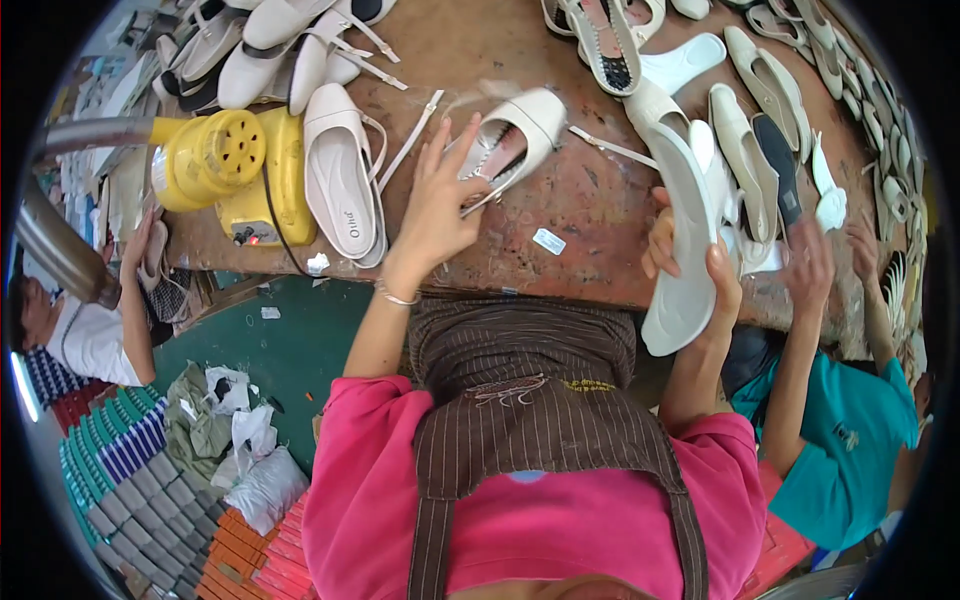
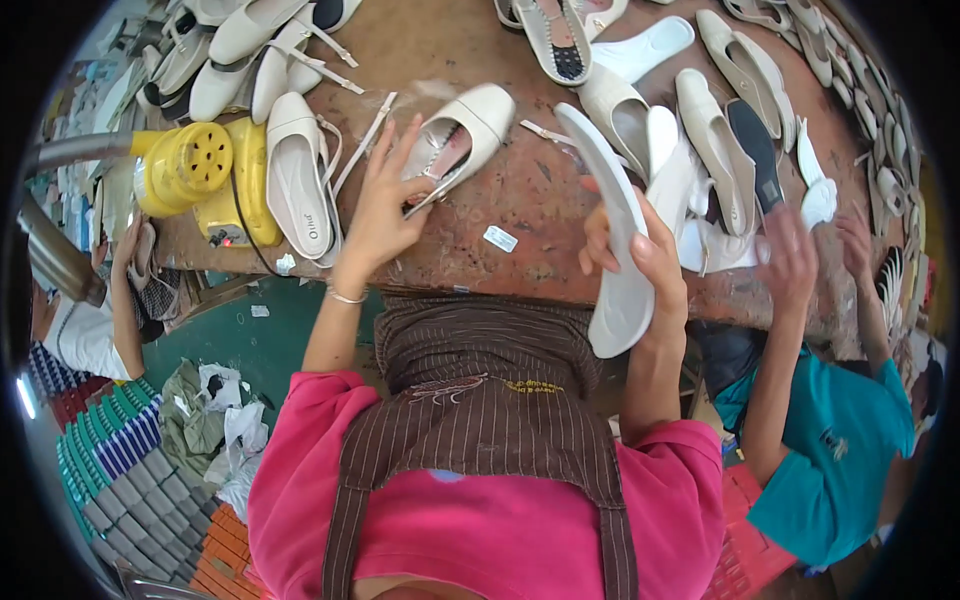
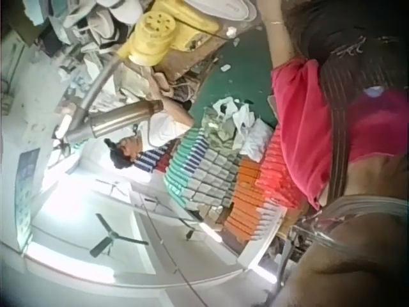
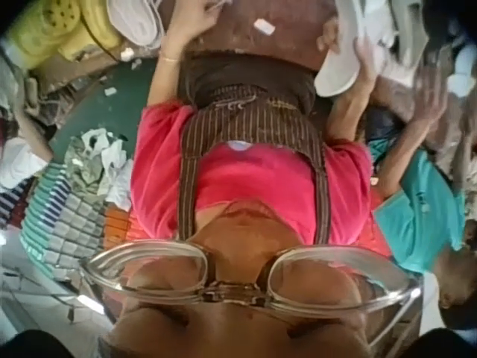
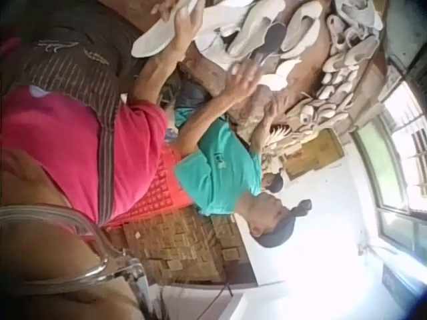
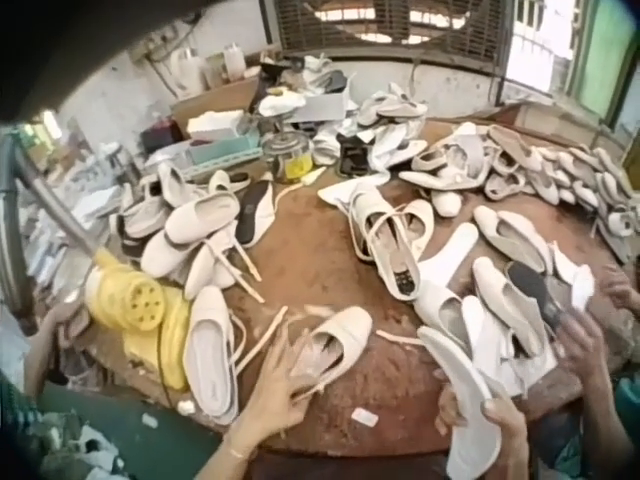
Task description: Assembling shoes by inserting insoles and using a fixed heat gun for finishing and shaping.
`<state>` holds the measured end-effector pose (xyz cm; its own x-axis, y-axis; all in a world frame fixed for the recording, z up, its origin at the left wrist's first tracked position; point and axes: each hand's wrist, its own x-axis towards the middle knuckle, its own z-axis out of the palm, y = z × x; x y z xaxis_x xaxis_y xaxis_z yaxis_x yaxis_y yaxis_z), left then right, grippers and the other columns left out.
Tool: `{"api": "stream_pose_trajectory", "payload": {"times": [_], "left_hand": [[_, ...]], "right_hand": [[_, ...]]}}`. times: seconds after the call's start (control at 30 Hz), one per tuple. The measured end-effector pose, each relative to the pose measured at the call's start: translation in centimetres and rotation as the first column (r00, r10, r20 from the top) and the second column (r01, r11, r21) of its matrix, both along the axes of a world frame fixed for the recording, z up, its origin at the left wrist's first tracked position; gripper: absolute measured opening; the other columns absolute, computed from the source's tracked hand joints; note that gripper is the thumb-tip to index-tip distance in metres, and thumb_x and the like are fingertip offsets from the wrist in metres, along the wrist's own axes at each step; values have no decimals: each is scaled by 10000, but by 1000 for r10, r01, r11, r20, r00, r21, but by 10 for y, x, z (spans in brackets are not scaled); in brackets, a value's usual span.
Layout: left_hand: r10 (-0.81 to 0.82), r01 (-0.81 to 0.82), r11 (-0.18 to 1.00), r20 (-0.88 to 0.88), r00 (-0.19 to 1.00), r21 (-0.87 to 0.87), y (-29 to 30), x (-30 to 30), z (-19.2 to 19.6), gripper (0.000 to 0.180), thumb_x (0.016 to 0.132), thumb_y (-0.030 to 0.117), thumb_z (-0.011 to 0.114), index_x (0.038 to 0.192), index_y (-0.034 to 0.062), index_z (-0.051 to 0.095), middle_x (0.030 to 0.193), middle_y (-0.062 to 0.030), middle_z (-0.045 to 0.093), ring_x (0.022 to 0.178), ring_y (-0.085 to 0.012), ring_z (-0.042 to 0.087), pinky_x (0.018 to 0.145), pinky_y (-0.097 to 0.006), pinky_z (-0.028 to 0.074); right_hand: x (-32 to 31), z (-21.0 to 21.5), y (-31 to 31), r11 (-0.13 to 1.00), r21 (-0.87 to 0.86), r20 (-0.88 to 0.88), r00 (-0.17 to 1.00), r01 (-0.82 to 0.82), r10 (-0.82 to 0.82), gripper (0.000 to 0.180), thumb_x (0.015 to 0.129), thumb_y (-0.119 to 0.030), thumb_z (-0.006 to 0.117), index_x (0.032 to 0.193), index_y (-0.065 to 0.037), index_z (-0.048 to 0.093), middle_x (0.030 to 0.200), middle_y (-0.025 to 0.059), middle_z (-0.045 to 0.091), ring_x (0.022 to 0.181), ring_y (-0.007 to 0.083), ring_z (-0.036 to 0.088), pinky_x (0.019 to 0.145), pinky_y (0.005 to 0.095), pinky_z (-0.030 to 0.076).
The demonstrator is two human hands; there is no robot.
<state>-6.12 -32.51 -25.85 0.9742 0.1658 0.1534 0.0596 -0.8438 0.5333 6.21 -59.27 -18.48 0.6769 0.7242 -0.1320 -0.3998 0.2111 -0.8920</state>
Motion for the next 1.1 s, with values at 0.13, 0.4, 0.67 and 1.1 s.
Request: {"api": "stream_pose_trajectory", "payload": {"times": [0.13,0.4,0.67,1.1], "left_hand": [[-150,142,986,-92,984,-89,6,-15,12,213,682,128,703,893,101,704,1533,-138,206,1413,-398,114,1120,-540,152],[317,-317,947,-25,948,-53,-2,-32,2,446,807,142,652,1234,46,565,1224,-167,494,1059,-346,518,919,-422,425],[564,-563,617,-190,804,-549,-22,-71,-20,394,805,-30,657,1187,-36,560,972,-84,527,731,-99,570,612,-215,495],[-233,248,941,90,968,-230,11,22,-6,355,821,8,587,1173,50,604,1154,-115,585,919,-254,587,774,-309,502]], "right_hand": [[-3,-3,5,980,-192,-80,994,56,-73,709,859,-475,474,1238,124,469,1056,139,574,805,156,559,676,266,443],[-26,-6,35,817,-512,843,337,265,419,438,827,-153,593,1230,12,543,1067,168,585,928,309,516,792,375,413],[-71,-29,85,869,-483,812,428,109,398,353,665,-31,700,1016,-70,692,1102,122,613,962,265,571,838,380,409],[-10,14,47,693,-406,897,404,595,178,335,690,-39,734,1015,-120,730,1056,96,665,973,240,612,861,325,436]]}}
